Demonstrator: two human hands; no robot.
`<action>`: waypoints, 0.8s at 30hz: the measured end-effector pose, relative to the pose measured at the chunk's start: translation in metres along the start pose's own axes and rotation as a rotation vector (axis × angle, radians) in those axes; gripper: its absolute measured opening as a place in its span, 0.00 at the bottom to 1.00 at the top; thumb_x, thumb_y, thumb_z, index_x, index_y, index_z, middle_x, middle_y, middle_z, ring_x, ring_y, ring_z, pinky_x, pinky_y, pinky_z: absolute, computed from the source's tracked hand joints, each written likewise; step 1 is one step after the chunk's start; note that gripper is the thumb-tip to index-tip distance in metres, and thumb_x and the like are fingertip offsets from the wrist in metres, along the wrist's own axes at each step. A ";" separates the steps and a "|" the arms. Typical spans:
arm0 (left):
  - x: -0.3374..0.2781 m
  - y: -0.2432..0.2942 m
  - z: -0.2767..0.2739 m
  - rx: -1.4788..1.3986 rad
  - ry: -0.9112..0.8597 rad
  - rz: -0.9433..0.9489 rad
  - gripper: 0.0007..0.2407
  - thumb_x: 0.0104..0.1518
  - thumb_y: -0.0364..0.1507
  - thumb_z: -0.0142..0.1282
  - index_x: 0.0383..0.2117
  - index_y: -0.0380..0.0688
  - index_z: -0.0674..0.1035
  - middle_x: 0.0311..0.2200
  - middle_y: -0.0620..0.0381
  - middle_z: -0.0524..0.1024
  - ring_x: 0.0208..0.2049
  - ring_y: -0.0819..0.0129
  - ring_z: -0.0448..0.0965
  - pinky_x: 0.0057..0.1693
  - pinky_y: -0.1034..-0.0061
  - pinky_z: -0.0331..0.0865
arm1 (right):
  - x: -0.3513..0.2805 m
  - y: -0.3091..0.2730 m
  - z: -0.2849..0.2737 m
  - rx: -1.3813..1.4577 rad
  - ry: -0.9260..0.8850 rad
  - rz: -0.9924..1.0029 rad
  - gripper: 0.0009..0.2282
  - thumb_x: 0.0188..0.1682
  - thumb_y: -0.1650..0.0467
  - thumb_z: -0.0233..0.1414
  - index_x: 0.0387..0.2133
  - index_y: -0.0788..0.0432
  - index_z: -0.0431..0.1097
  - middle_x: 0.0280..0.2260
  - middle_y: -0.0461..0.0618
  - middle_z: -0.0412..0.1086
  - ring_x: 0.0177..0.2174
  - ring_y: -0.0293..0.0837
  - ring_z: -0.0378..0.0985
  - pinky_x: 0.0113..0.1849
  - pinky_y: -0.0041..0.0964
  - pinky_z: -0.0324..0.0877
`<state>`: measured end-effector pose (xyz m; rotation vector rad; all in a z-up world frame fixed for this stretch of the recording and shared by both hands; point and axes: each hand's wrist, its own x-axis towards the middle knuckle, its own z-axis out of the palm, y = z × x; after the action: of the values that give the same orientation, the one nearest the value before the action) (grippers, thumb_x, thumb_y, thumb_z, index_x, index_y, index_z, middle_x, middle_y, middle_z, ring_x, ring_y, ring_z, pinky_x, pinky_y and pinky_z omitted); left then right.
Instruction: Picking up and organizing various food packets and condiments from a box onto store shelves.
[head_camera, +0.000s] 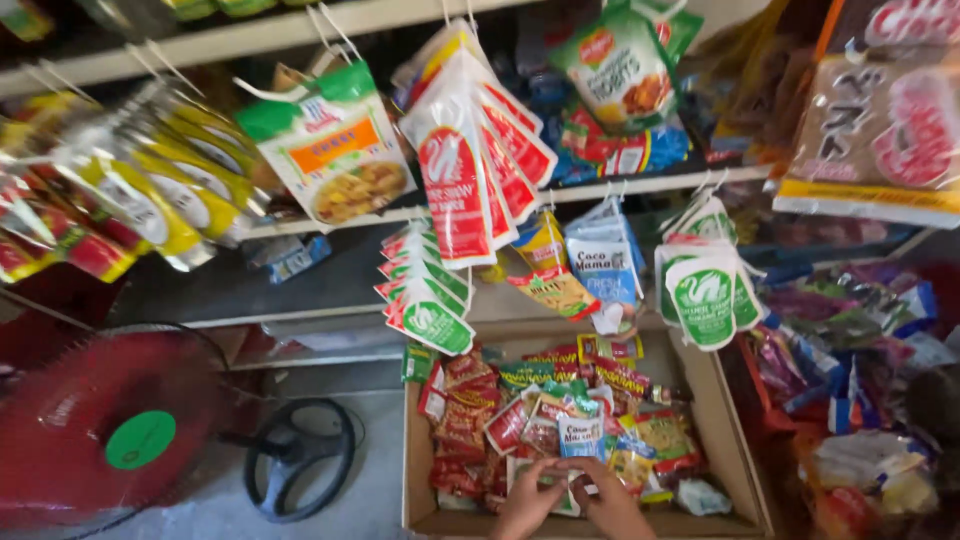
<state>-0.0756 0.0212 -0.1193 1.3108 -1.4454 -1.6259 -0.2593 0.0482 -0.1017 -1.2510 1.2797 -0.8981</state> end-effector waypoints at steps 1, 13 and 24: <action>0.001 -0.012 0.004 0.047 -0.003 0.076 0.13 0.61 0.28 0.62 0.51 0.43 0.78 0.42 0.56 0.82 0.42 0.74 0.81 0.47 0.77 0.75 | -0.002 0.013 0.002 -0.015 0.021 -0.111 0.19 0.44 0.83 0.53 0.48 0.57 0.71 0.46 0.47 0.75 0.42 0.40 0.79 0.41 0.33 0.76; 0.023 -0.141 0.027 0.034 0.028 -0.160 0.13 0.58 0.27 0.59 0.49 0.43 0.80 0.42 0.51 0.82 0.39 0.69 0.82 0.47 0.73 0.76 | -0.002 0.238 0.009 0.292 -0.037 0.188 0.10 0.50 0.79 0.45 0.45 0.65 0.67 0.42 0.51 0.66 0.41 0.41 0.67 0.41 0.31 0.61; 0.104 -0.144 -0.012 0.587 0.356 0.061 0.32 0.44 0.24 0.62 0.62 0.38 0.66 0.58 0.38 0.66 0.57 0.35 0.65 0.60 0.48 0.61 | 0.023 0.154 0.022 -0.615 0.036 -0.078 0.22 0.48 0.73 0.53 0.58 0.54 0.63 0.60 0.54 0.61 0.59 0.57 0.59 0.61 0.50 0.54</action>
<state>-0.0748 -0.0427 -0.2853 1.7412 -1.7713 -0.8823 -0.2590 0.0544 -0.2591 -1.7731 1.6113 -0.5926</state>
